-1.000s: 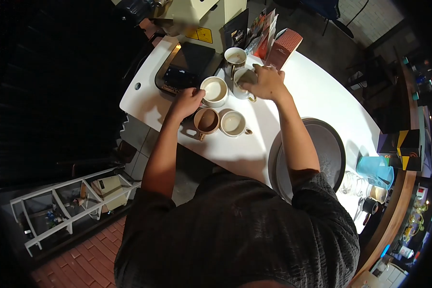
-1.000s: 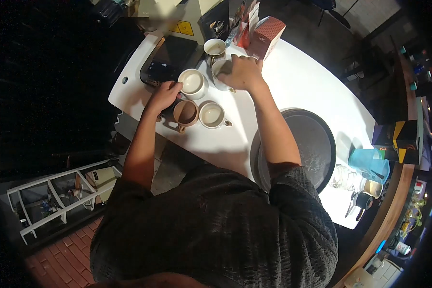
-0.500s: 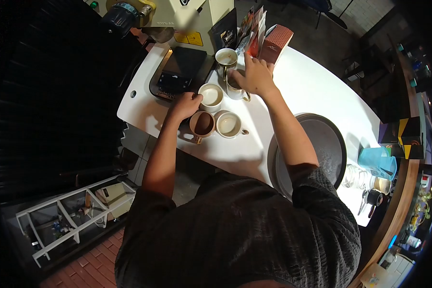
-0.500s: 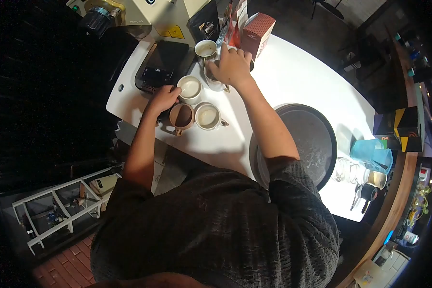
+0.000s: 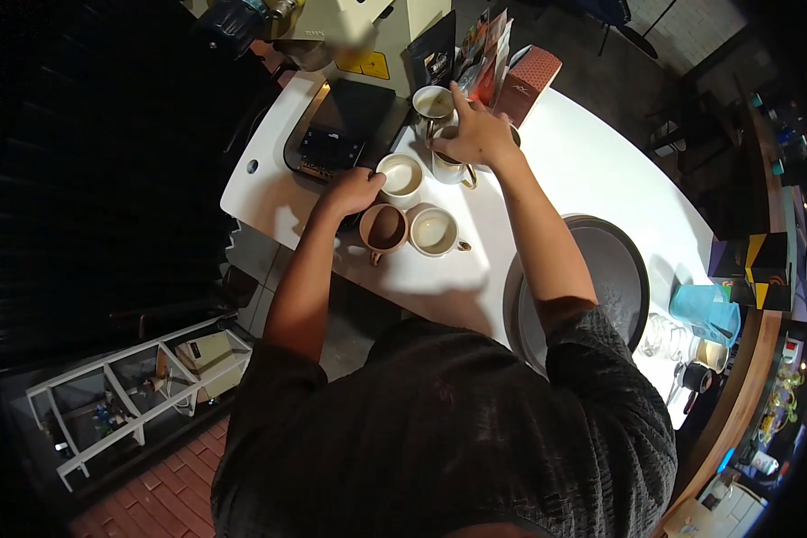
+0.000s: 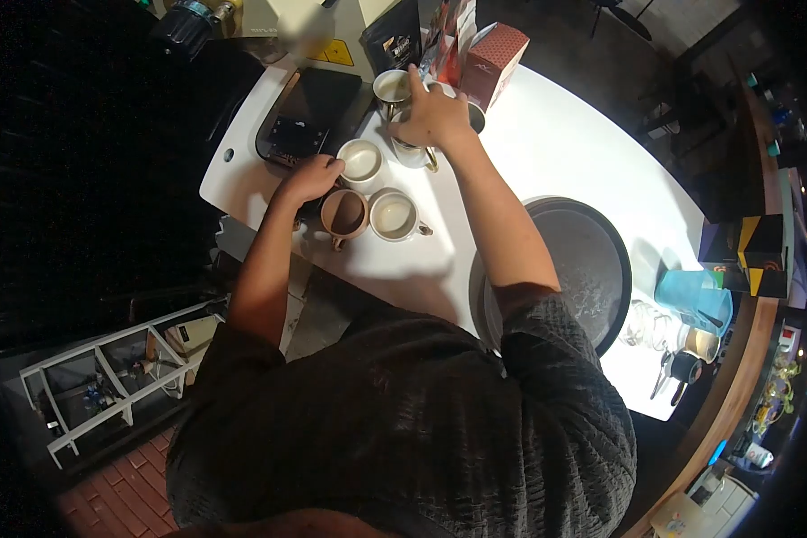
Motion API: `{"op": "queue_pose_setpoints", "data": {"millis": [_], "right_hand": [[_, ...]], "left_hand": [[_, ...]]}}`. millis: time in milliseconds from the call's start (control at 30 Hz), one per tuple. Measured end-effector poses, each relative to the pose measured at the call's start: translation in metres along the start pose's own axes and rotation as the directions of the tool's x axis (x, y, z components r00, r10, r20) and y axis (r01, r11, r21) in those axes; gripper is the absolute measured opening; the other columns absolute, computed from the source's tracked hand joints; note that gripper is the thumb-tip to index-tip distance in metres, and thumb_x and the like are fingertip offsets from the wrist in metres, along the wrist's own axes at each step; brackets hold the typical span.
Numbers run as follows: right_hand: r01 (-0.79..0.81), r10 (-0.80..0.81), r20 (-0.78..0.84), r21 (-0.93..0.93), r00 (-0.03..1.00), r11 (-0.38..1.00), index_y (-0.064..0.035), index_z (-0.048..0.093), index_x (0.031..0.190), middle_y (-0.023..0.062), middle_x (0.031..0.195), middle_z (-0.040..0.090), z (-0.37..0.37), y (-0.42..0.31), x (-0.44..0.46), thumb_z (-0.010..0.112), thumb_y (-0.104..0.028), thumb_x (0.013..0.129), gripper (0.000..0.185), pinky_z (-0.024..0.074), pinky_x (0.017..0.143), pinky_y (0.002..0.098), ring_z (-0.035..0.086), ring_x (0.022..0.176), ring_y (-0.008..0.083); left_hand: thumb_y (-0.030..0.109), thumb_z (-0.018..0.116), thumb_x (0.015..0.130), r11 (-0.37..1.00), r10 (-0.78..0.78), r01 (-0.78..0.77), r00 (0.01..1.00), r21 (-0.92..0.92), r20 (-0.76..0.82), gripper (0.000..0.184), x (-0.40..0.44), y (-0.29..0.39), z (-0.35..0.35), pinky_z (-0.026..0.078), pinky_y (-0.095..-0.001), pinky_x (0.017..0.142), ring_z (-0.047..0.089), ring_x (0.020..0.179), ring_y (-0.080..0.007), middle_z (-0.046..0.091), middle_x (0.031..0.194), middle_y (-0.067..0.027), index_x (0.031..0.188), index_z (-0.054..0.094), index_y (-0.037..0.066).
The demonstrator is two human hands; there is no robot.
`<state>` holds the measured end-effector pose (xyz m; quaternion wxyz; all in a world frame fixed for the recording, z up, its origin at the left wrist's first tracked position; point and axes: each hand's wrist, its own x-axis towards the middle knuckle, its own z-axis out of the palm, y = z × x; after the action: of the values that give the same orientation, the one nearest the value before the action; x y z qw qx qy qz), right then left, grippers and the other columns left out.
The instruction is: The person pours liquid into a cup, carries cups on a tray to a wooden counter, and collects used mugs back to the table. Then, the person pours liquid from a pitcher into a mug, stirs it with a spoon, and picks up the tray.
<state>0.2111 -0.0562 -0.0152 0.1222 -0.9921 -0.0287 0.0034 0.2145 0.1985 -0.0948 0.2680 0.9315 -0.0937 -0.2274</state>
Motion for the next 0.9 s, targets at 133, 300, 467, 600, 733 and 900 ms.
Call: {"op": "queue_pose_setpoints", "data": {"millis": [133,300,467,600,733,900], "right_hand": [[0.003,0.007,-0.107,0.094,0.994,0.996,-0.0145,0.034,0.148,0.0183,0.133,0.055,0.016,0.004,0.024,0.068,-0.058,0.069,0.096,0.0382,0.098,0.0510,0.057,0.119,0.0325],[0.076,-0.059,-0.149,0.112,0.987,0.991,-0.0145,0.042,0.144,0.0148,0.130,0.058,0.024,0.001,0.039,0.071,-0.050,0.071,0.086,0.0404,0.096,0.0481,0.059,0.116,0.0317],[-0.020,0.020,0.015,-0.018,1.000,1.000,-0.0132,0.045,0.140,0.0160,0.125,0.058,0.008,-0.012,0.043,0.072,-0.054,0.072,0.084,0.0375,0.099,0.0462,0.058,0.115,0.0298],[-0.074,0.076,0.023,-0.072,0.997,0.995,-0.0097,0.049,0.134,0.0175,0.124,0.058,0.000,-0.020,0.046,0.070,-0.061,0.072,0.084,0.0376,0.099,0.0456,0.057,0.117,0.0291],[-0.159,0.154,-0.054,-0.086,0.987,0.984,-0.0022,0.050,0.127,0.0191,0.122,0.059,0.006,-0.023,0.050,0.067,-0.069,0.071,0.089,0.0376,0.098,0.0446,0.056,0.118,0.0293],[-0.239,0.234,-0.089,-0.054,0.968,0.970,0.0029,0.049,0.124,0.0203,0.119,0.060,0.004,-0.026,0.052,0.064,-0.075,0.070,0.096,0.0381,0.096,0.0442,0.059,0.113,0.0292]], "left_hand": [[0.040,0.047,0.085,1.000,-0.014,0.013,1.000,0.012,0.023,0.048,0.001,0.000,-0.002,0.048,-0.0465,0.088,0.063,0.097,-0.0434,0.064,0.100,-0.0290,0.100,0.067,-0.001],[0.041,0.046,0.086,1.000,0.007,-0.008,1.000,0.018,0.024,0.047,-0.007,0.006,-0.008,0.048,-0.0464,0.085,0.063,0.096,-0.0427,0.065,0.099,-0.0267,0.096,0.068,0.000],[0.045,0.046,0.088,0.994,0.009,-0.010,1.000,0.110,0.003,0.050,-0.024,0.025,-0.020,0.049,-0.0461,0.085,0.063,0.095,-0.0421,0.066,0.099,-0.0238,0.094,0.069,0.001],[0.054,0.048,0.089,0.987,0.015,-0.006,0.998,0.158,-0.053,0.056,-0.024,0.024,-0.019,0.049,-0.0466,0.083,0.064,0.094,-0.0406,0.067,0.099,-0.0222,0.093,0.069,0.002],[0.055,0.052,0.088,0.990,-0.003,0.013,0.998,0.143,-0.069,0.055,-0.032,0.027,-0.021,0.050,-0.0446,0.080,0.065,0.092,-0.0387,0.068,0.096,-0.0201,0.095,0.069,0.004],[0.046,0.063,0.088,0.998,0.047,-0.056,0.984,-0.044,-0.174,0.047,-0.038,0.021,-0.019,0.049,-0.0357,0.074,0.064,0.080,-0.0256,0.066,0.085,-0.0167,0.096,0.065,-0.001]]}}
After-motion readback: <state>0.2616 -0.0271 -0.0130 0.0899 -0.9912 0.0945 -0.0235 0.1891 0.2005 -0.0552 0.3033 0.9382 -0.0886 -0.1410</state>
